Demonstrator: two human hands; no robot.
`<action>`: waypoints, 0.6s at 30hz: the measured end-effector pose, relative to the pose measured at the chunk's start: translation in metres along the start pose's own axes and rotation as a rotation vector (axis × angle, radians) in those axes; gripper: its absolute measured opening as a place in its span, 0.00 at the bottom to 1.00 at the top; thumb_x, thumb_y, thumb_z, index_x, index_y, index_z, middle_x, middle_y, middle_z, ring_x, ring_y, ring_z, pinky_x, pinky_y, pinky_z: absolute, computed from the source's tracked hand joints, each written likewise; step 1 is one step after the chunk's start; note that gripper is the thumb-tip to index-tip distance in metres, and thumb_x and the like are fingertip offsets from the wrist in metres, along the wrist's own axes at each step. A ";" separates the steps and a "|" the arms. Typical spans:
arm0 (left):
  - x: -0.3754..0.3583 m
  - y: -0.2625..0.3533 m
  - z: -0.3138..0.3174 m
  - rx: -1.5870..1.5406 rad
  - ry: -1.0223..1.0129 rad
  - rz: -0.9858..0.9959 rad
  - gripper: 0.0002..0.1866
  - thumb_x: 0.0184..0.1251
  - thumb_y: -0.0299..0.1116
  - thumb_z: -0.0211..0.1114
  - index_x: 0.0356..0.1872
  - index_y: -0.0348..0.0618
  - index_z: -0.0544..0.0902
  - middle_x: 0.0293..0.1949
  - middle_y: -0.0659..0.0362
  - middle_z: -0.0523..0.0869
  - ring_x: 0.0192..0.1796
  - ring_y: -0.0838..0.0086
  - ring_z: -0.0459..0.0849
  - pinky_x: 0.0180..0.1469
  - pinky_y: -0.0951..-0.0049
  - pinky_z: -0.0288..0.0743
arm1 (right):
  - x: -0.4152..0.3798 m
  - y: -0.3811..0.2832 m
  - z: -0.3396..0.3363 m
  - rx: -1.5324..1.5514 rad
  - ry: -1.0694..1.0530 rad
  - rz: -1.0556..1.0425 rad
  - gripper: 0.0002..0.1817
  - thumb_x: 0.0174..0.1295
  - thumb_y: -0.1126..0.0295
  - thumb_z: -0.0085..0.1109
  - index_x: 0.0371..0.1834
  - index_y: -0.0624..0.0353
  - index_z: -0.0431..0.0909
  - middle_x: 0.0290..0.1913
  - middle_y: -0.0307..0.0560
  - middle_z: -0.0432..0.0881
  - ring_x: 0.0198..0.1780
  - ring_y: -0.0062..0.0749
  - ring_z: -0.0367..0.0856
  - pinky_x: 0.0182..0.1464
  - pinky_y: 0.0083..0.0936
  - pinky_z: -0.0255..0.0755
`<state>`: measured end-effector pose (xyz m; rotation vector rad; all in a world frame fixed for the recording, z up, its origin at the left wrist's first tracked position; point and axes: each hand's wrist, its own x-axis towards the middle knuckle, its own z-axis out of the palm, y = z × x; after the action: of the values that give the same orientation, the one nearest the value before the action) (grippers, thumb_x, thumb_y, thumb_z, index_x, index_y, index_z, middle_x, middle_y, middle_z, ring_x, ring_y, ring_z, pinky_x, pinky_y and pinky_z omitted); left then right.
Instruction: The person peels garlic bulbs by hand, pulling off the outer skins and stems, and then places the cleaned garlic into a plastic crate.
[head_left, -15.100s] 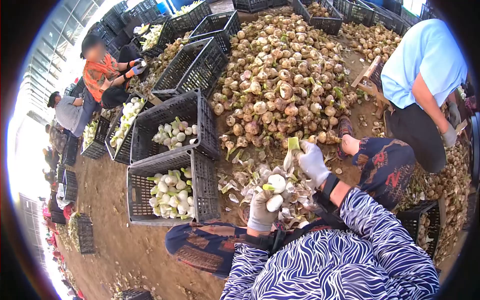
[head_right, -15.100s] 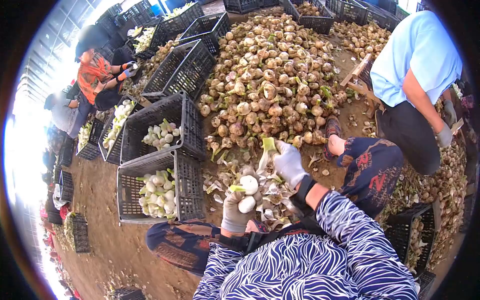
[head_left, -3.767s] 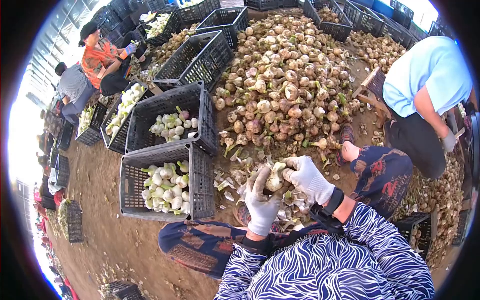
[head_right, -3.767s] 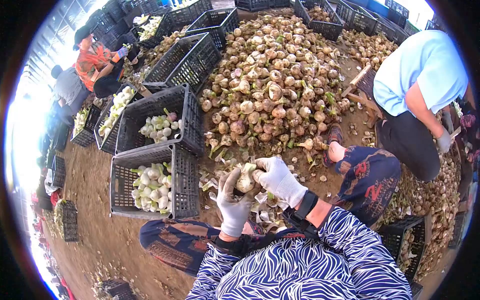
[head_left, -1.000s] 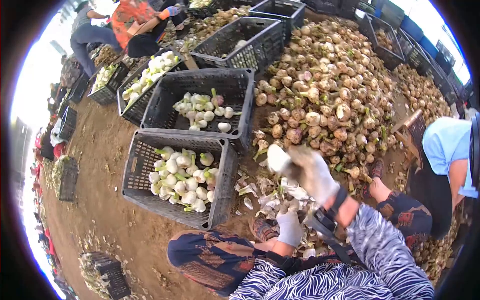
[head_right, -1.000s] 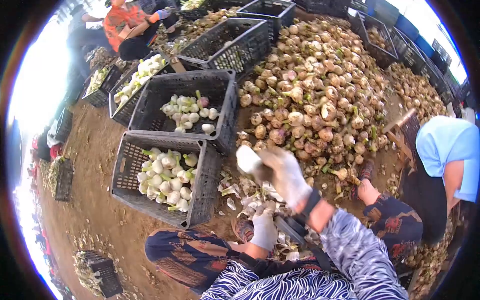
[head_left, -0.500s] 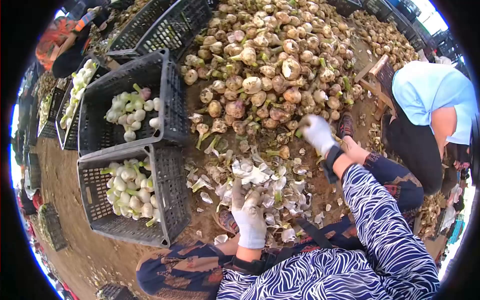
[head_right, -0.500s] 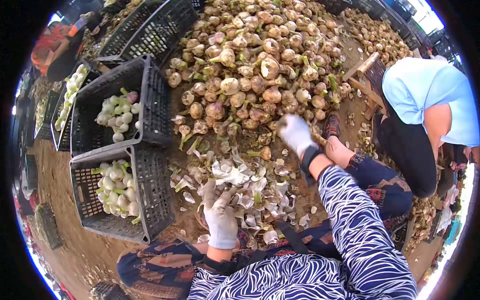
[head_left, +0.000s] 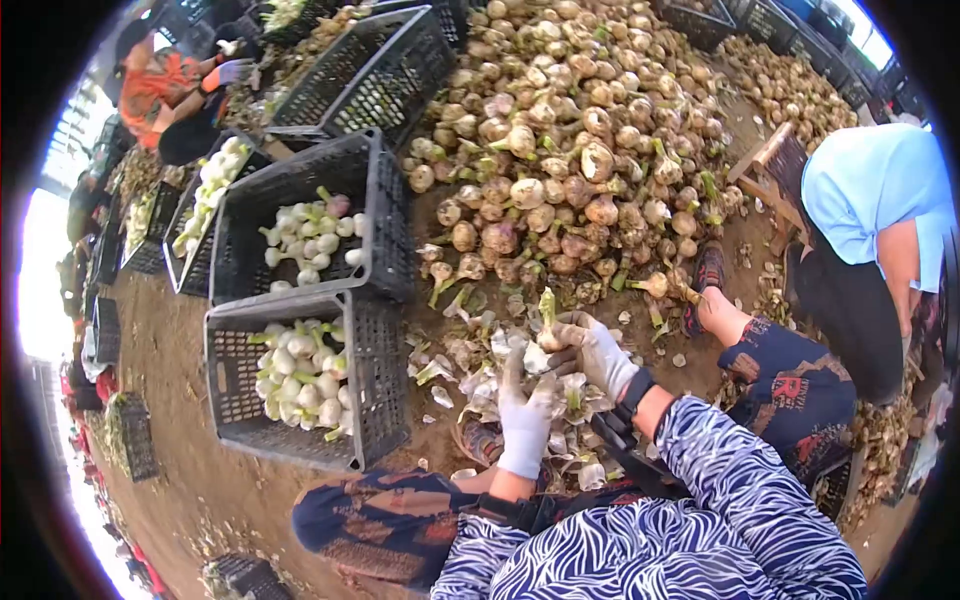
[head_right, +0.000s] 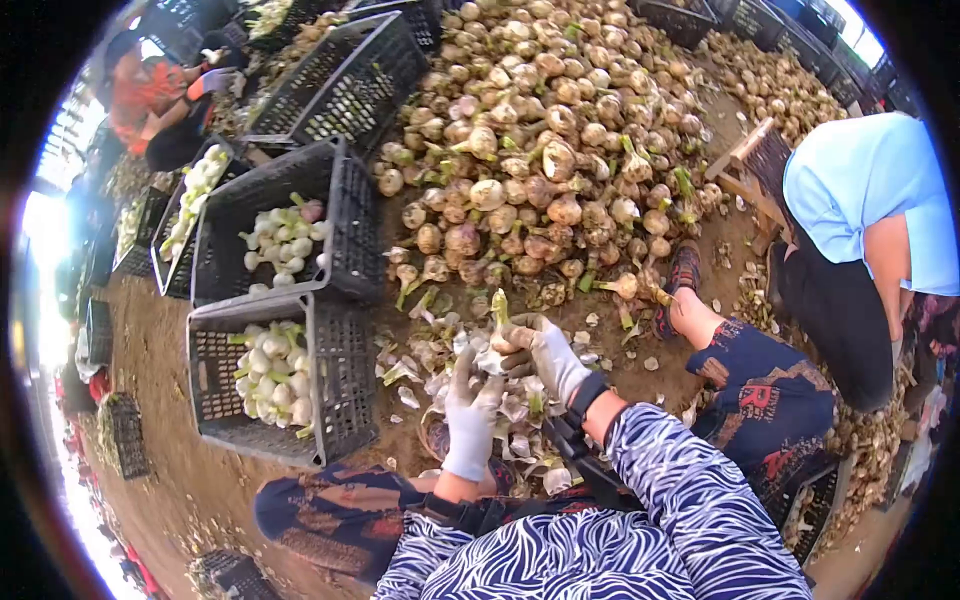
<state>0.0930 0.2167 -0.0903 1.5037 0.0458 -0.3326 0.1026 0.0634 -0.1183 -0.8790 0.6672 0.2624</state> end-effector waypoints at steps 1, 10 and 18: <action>-0.002 -0.013 -0.004 0.181 0.025 0.125 0.32 0.63 0.24 0.63 0.69 0.35 0.65 0.59 0.49 0.77 0.57 0.66 0.78 0.60 0.70 0.71 | -0.015 0.000 0.014 0.021 -0.041 -0.057 0.21 0.62 0.63 0.63 0.54 0.59 0.70 0.38 0.45 0.82 0.33 0.29 0.82 0.33 0.27 0.78; -0.035 0.032 -0.022 0.198 -0.052 0.360 0.28 0.53 0.19 0.67 0.59 0.29 0.73 0.52 0.52 0.78 0.54 0.68 0.79 0.56 0.72 0.73 | -0.109 -0.044 0.070 -1.044 -0.031 -0.515 0.26 0.49 0.59 0.77 0.44 0.64 0.77 0.41 0.44 0.82 0.42 0.22 0.79 0.46 0.23 0.73; -0.063 0.071 -0.040 -0.367 -0.097 -0.016 0.29 0.51 0.26 0.78 0.56 0.29 0.78 0.48 0.56 0.83 0.45 0.74 0.84 0.47 0.75 0.81 | -0.126 -0.050 0.066 -0.364 -0.322 -0.109 0.12 0.56 0.71 0.70 0.41 0.65 0.82 0.33 0.41 0.84 0.30 0.21 0.82 0.31 0.19 0.77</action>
<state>0.0575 0.2702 -0.0098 1.1230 0.0392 -0.3867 0.0577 0.0902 0.0229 -1.1856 0.2721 0.4253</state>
